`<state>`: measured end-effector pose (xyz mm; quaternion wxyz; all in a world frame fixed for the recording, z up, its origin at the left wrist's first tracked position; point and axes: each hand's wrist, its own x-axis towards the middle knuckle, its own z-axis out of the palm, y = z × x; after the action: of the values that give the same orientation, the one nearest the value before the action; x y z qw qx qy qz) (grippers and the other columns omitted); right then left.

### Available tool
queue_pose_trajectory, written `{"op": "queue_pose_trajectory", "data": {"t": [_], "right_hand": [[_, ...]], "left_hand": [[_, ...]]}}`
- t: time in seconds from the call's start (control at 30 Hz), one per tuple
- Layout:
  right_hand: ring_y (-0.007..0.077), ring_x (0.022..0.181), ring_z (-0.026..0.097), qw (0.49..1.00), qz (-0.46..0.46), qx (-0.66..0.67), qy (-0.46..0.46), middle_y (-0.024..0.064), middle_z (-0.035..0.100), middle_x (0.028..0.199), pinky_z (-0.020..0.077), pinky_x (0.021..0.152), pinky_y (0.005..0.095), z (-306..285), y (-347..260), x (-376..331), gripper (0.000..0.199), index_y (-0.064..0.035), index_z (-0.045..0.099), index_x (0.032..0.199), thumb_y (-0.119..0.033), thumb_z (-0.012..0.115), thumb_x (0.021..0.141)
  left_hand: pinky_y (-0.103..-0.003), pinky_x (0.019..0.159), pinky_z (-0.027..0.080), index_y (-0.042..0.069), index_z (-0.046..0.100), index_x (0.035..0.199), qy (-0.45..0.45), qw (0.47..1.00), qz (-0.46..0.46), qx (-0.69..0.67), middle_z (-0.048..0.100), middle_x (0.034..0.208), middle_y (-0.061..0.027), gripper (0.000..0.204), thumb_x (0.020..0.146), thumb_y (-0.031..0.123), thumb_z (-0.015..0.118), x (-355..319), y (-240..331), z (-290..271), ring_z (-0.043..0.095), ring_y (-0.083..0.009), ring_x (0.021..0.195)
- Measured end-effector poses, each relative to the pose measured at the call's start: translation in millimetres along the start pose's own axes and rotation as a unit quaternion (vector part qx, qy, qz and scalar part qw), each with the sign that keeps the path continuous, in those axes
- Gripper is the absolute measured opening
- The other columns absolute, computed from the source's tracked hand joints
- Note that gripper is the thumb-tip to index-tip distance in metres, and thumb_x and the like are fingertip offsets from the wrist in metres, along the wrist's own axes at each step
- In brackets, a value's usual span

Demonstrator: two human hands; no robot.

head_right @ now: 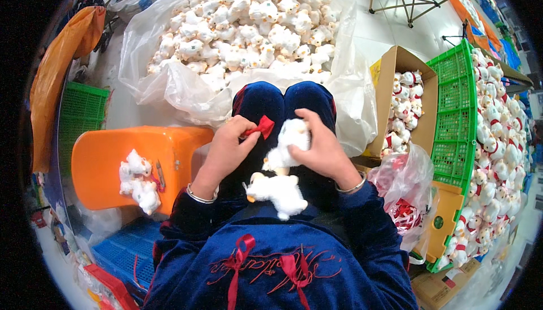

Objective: The person sits on the floor and ties red ribbons around the necks of small white plush toys. They pick up each toy, wrap the ribbon, and tie a bow, then place the finished toy aside.

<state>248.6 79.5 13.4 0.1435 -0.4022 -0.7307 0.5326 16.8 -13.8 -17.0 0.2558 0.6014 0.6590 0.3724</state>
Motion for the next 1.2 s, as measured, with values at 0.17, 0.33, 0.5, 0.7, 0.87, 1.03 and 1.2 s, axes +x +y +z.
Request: {"op": "queue_pose_trajectory", "data": {"t": [0.17, 0.33, 0.5, 0.7, 0.87, 1.03, 1.2], "right_hand": [[0.0227, 0.129, 0.053, 0.948, -0.009, 0.315, -0.045, 0.0103, 0.055, 0.136, 0.0410, 0.110, 0.0356, -18, 19, 0, 0.081, -0.0036, 0.038, 0.151, -0.028, 0.075, 0.082], [0.0238, 0.137, 0.050, 0.893, -0.030, 0.442, -0.080, 0.0121, 0.053, 0.142, 0.0378, 0.116, 0.0372, -3, 28, 5, 0.089, -0.0028, 0.034, 0.154, -0.027, 0.074, 0.078], [0.0270, 0.137, 0.052, 0.855, -0.017, 0.505, -0.116, 0.0147, 0.053, 0.145, 0.0391, 0.117, 0.0394, 1, 27, 5, 0.095, -0.0032, 0.035, 0.154, -0.032, 0.074, 0.073], [0.0263, 0.129, 0.058, 0.836, 0.009, 0.517, -0.183, 0.0147, 0.056, 0.141, 0.0450, 0.111, 0.0395, 0, 28, 2, 0.095, -0.0020, 0.039, 0.152, -0.039, 0.074, 0.072], [0.0266, 0.127, 0.060, 0.821, 0.007, 0.539, -0.187, 0.0154, 0.056, 0.141, 0.0470, 0.110, 0.0400, 3, 29, 3, 0.095, -0.0005, 0.040, 0.152, -0.040, 0.074, 0.073], [0.0267, 0.127, 0.060, 0.806, -0.021, 0.567, -0.172, 0.0145, 0.057, 0.139, 0.0472, 0.109, 0.0399, -1, 31, 5, 0.095, -0.0021, 0.036, 0.153, -0.035, 0.074, 0.073], [0.0252, 0.128, 0.058, 0.863, -0.023, 0.459, -0.210, 0.0122, 0.057, 0.139, 0.0474, 0.108, 0.0389, -5, 36, 3, 0.084, -0.0022, 0.042, 0.150, -0.022, 0.070, 0.074]], "left_hand": [[-0.031, 0.080, 0.052, -0.002, 0.072, 0.099, 0.014, 0.976, -0.008, -0.219, 0.071, 0.107, -0.0111, 0.013, 0.095, 0.006, 0.063, 5, 14, -10, 0.065, -0.0188, 0.092], [-0.029, 0.081, 0.051, -0.004, 0.071, 0.108, 0.026, 0.954, 0.006, -0.299, 0.067, 0.104, -0.0079, 0.019, 0.097, 0.003, 0.056, 13, 34, -4, 0.063, -0.0152, 0.090], [-0.024, 0.064, 0.039, -0.002, 0.071, 0.112, -0.007, 0.940, -0.081, -0.332, 0.059, 0.089, -0.0006, 0.019, 0.097, 0.002, 0.061, 20, 53, -6, 0.049, -0.0063, 0.073], [-0.024, 0.070, 0.048, -0.004, 0.071, 0.112, 0.009, 0.967, 0.010, -0.254, 0.069, 0.086, -0.0050, 0.018, 0.099, 0.006, 0.065, 33, 76, -11, 0.060, -0.0082, 0.077], [-0.025, 0.072, 0.048, -0.004, 0.070, 0.113, -0.045, 0.980, 0.036, -0.191, 0.060, 0.079, -0.0066, 0.020, 0.100, 0.009, 0.062, 42, 67, -13, 0.055, -0.0134, 0.072], [-0.029, 0.083, 0.044, -0.002, 0.069, 0.113, -0.099, 0.940, -0.006, -0.328, 0.057, 0.098, -0.0074, 0.024, 0.103, 0.014, 0.054, 41, 77, -17, 0.052, -0.0152, 0.090], [-0.025, 0.077, 0.042, -0.001, 0.069, 0.113, -0.097, 0.949, -0.023, -0.299, 0.057, 0.091, -0.0004, 0.023, 0.103, 0.016, 0.056, 41, 70, -9, 0.051, -0.0110, 0.082]]}}
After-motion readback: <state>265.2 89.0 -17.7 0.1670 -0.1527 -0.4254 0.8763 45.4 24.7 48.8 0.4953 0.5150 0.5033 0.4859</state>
